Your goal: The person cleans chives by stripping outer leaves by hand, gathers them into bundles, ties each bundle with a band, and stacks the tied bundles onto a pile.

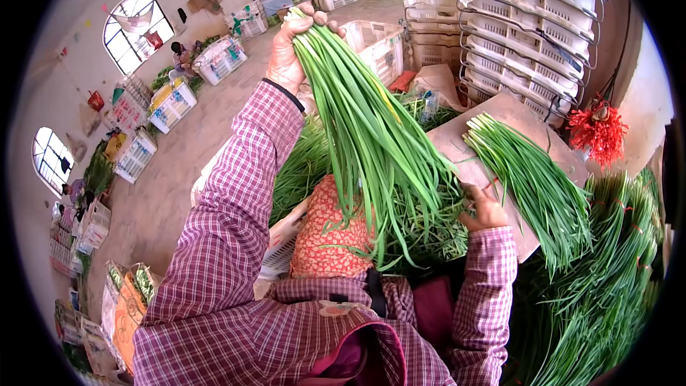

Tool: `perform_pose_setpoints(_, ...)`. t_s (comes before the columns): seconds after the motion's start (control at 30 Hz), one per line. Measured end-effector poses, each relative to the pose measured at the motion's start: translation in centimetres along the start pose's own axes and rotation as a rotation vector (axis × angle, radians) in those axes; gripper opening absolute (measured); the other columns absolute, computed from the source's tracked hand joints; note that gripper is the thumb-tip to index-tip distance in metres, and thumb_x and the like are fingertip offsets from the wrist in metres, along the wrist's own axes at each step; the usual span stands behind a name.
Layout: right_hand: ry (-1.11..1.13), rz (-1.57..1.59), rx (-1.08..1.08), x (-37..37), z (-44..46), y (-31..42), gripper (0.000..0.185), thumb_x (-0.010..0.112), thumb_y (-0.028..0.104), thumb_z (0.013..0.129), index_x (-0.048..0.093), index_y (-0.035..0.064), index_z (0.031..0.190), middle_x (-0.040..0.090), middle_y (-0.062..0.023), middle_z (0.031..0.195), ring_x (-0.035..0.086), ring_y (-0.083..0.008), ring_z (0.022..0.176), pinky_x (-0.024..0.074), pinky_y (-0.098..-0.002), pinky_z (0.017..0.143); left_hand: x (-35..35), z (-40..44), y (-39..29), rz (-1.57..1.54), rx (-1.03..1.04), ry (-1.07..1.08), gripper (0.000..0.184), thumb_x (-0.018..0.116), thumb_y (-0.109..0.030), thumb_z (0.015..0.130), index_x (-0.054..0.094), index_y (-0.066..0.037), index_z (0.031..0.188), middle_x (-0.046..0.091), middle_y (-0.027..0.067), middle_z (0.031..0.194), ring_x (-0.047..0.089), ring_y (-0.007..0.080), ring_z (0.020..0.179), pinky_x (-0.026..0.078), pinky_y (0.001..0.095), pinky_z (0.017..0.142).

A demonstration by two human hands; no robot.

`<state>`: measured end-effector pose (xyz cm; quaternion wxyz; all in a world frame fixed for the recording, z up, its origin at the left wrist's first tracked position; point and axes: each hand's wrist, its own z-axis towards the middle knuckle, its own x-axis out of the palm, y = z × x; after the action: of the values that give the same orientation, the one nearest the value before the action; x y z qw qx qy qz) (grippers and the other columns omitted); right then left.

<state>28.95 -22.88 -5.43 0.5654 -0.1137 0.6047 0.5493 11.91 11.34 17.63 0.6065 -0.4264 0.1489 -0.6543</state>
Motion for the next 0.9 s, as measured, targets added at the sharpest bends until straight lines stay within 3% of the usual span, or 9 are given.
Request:
perform_pose_setpoints(0.1,-0.365,0.385,-0.141,-3.9,0.5,1.5,0.024,0.058,0.005,0.085,0.063,0.0061,0.108,0.068,-0.0139,0.1,0.068,-0.0231,0.083,0.0562,-0.0331,0.069,0.9,-0.8,1.5,0.042,-0.035,-0.016,0.021,0.064,-0.011,0.075,0.054,-0.015,0.093,0.055,-0.0004,0.081,0.057,0.0205,0.086,0.046,0.0431,0.094)
perform_pose_setpoints(0.13,-0.396,0.501,-0.079,-5.9,0.2,4.6,0.021,0.05,-0.003,0.088,0.064,0.0019,0.104,0.069,-0.012,0.096,0.067,-0.0175,0.078,0.0548,-0.0265,0.063,1.5,-1.0,2.0,0.045,-0.055,0.006,0.023,0.065,-0.012,0.074,0.054,-0.016,0.094,0.053,-0.001,0.08,0.056,0.0202,0.084,0.046,0.0426,0.093)
perform_pose_setpoints(0.17,-0.455,0.551,-0.119,-6.3,0.5,5.5,0.017,0.051,0.0,0.09,0.065,0.0017,0.1,0.069,-0.0102,0.092,0.067,-0.0152,0.078,0.0542,-0.0256,0.06,2.0,-1.3,2.5,0.054,-0.055,-0.004,0.024,0.064,-0.013,0.073,0.052,-0.016,0.093,0.051,-0.0012,0.078,0.056,0.0201,0.084,0.046,0.0417,0.092)
perform_pose_setpoints(0.3,-0.499,0.577,-0.411,-5.7,1.9,11.2,0.01,0.058,0.004,0.087,0.065,0.0022,0.093,0.069,-0.012,0.086,0.068,-0.0214,0.076,0.054,-0.0302,0.065,3.4,-2.0,4.4,0.056,-0.064,0.034,0.023,0.063,-0.015,0.073,0.047,-0.017,0.089,0.045,-0.0031,0.074,0.055,0.0189,0.082,0.047,0.0405,0.087)
perform_pose_setpoints(0.4,-0.449,0.571,-0.321,-4.3,2.7,13.5,0.007,0.062,0.007,0.083,0.064,0.0037,0.089,0.068,-0.0136,0.082,0.067,-0.0286,0.074,0.0526,-0.0349,0.068,4.7,-2.5,5.2,0.034,-0.076,0.067,0.021,0.062,-0.017,0.073,0.045,-0.018,0.087,0.046,-0.0036,0.074,0.055,0.0187,0.081,0.047,0.0402,0.087)
perform_pose_setpoints(0.53,-0.464,0.514,-0.277,-2.7,3.4,14.0,0.016,0.068,0.017,0.079,0.064,0.0045,0.088,0.068,-0.0121,0.08,0.067,-0.0274,0.071,0.052,-0.0354,0.066,5.3,-2.9,5.5,0.013,-0.08,0.071,0.02,0.062,-0.018,0.073,0.045,-0.017,0.084,0.046,-0.0035,0.074,0.054,0.0187,0.081,0.047,0.0404,0.088)
perform_pose_setpoints(0.77,-0.332,0.705,-0.187,-2.6,3.5,14.5,0.016,0.066,0.015,0.077,0.065,0.0044,0.089,0.067,-0.0133,0.076,0.066,-0.0265,0.066,0.0525,-0.0339,0.063,5.6,-3.9,5.9,0.006,-0.13,0.101,0.021,0.063,-0.016,0.07,0.046,-0.017,0.083,0.047,-0.0027,0.075,0.054,0.0196,0.081,0.048,0.0404,0.087)
perform_pose_setpoints(0.9,-0.406,0.583,-0.258,-2.5,3.6,13.3,0.015,0.064,0.013,0.076,0.065,0.0042,0.089,0.066,-0.0133,0.074,0.065,-0.0276,0.064,0.052,-0.0353,0.061,4.8,-4.3,5.7,0.043,-0.178,0.096,0.021,0.063,-0.015,0.07,0.047,-0.016,0.083,0.052,-0.0015,0.078,0.059,0.0238,0.088,0.049,0.0407,0.083)
